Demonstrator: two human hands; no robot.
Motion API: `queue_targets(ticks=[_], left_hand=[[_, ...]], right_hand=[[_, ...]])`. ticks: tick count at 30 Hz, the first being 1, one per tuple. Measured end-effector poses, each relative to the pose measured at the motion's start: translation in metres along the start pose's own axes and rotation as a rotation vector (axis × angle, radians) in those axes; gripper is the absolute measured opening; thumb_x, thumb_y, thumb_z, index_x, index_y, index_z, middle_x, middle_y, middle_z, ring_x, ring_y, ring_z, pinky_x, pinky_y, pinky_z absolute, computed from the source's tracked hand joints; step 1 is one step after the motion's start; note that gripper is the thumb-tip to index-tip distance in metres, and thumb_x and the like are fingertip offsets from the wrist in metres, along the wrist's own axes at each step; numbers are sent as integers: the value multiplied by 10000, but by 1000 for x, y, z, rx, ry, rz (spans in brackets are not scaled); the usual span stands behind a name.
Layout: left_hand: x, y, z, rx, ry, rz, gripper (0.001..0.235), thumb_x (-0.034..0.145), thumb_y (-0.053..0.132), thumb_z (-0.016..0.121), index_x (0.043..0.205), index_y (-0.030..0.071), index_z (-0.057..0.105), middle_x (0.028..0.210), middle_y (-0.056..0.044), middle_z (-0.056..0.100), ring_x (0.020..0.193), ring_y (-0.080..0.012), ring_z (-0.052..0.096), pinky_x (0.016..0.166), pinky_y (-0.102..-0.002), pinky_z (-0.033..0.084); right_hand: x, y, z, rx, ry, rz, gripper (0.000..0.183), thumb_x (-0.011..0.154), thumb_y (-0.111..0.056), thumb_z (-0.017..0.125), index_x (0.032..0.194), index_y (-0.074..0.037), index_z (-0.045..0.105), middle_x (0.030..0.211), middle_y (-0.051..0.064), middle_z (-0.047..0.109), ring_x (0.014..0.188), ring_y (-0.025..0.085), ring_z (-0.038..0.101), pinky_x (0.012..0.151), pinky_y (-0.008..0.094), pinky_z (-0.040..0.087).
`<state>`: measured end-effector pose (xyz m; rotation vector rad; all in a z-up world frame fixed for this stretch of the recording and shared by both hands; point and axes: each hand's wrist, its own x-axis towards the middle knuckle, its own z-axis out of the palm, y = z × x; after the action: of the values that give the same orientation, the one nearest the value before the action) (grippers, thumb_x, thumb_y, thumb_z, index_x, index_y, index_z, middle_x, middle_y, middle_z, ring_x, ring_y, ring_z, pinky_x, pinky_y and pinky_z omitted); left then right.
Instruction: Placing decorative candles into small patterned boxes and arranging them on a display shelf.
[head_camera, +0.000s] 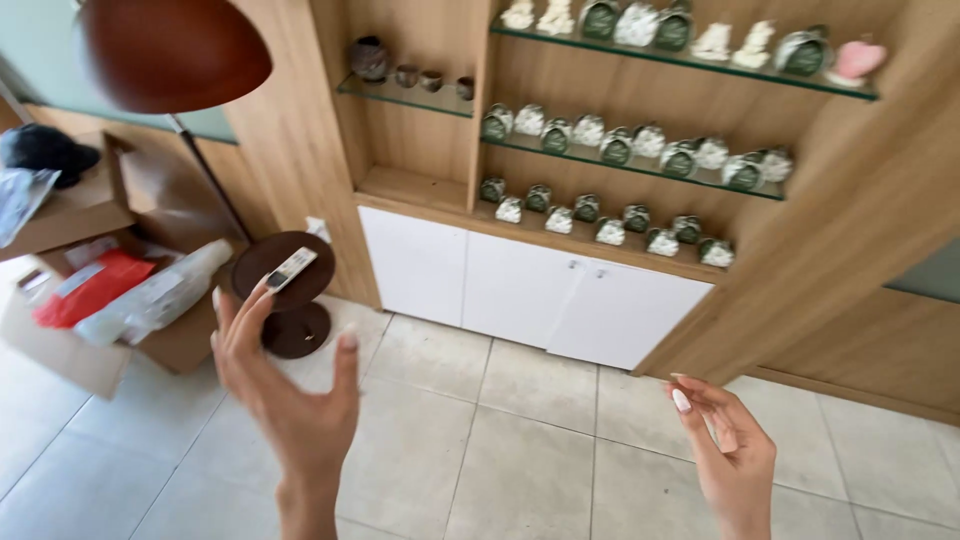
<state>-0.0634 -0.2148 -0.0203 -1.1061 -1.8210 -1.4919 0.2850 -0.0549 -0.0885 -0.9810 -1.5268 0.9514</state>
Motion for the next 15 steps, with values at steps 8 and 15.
queue_targets(ticks=[8, 15], left_hand=[[-42, -7, -21, -142, 75, -120, 504, 1028, 104, 737, 1426, -1, 446, 1446, -168, 554, 1550, -393, 410, 1322, -509, 290], [-51, 14, -10, -163, 44, -105, 447, 1050, 104, 713, 1420, -5, 487, 1382, -161, 579, 1438, -336, 523, 1202, -438, 417]], right_hand=[[-29, -20, -48, 85, 196, -43, 226, 1027, -70, 630, 1206, 61, 670, 1101, 136, 731, 1063, 199, 700, 1011, 333, 530], [-52, -20, -82, 77, 242, -41, 230, 1009, -81, 632, 1185, 61, 677, 1087, 149, 742, 1039, 202, 710, 984, 339, 542]])
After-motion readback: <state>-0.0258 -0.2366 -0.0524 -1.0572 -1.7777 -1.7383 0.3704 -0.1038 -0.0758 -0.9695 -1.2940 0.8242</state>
